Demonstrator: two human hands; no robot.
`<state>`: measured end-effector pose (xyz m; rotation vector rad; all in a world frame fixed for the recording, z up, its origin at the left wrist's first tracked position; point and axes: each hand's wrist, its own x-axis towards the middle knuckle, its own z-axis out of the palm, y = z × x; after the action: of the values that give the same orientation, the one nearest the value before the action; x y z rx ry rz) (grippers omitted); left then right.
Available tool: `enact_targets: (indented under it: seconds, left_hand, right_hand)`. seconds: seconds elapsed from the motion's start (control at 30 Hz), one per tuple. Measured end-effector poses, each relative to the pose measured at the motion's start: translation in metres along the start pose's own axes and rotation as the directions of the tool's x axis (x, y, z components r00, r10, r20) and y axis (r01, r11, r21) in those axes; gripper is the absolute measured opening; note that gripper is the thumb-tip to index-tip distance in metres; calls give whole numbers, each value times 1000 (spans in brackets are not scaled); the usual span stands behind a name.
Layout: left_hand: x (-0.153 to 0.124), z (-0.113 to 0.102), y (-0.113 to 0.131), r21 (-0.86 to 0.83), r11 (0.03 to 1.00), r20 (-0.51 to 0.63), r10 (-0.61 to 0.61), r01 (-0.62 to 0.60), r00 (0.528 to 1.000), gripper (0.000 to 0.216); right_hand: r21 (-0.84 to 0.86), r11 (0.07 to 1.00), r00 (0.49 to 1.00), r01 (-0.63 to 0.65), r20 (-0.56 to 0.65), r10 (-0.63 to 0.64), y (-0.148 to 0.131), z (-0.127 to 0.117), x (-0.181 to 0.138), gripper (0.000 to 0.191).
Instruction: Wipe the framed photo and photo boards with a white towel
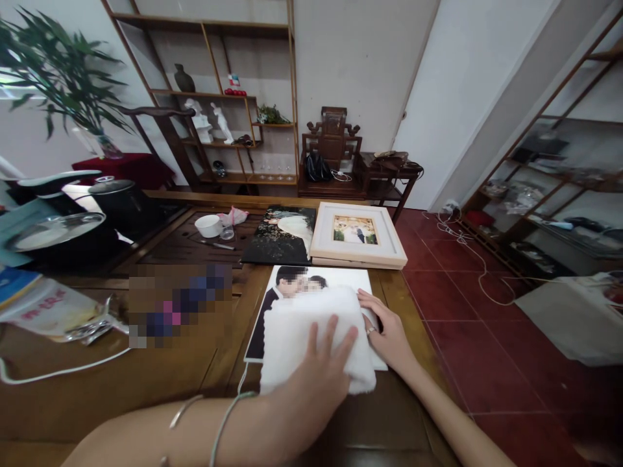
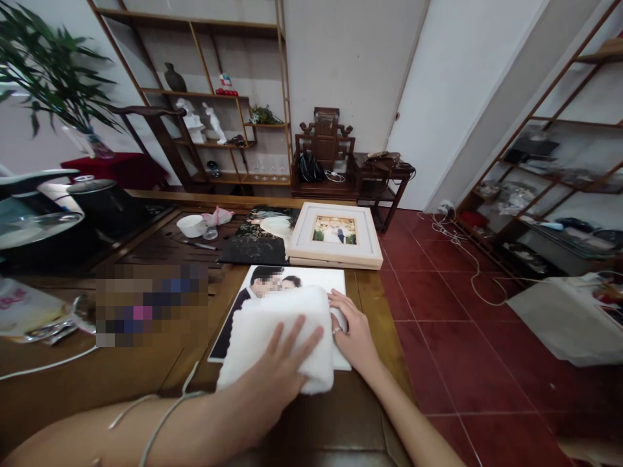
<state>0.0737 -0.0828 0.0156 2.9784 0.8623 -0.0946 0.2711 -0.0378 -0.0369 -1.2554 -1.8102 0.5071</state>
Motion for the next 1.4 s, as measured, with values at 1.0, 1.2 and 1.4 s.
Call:
enact_targets:
  seconds: [1.0,1.2,1.4]
  left_hand:
    - [11,-61,-53,-81,987,33,-139,141,990,42]
    - [61,-43,-82,-338,936,-199,32,-99,980,36]
    - [62,-29,-83,-361,918,-86,146,-167,986,37]
  right_hand:
    - [91,995,999,-28,-38,32,1,-2,-1,28]
    - [-22,1000,999,9,-35,-9,2,1,-1,23]
    - [-28,999,999,29,-28,-30,-3,-1,0,25]
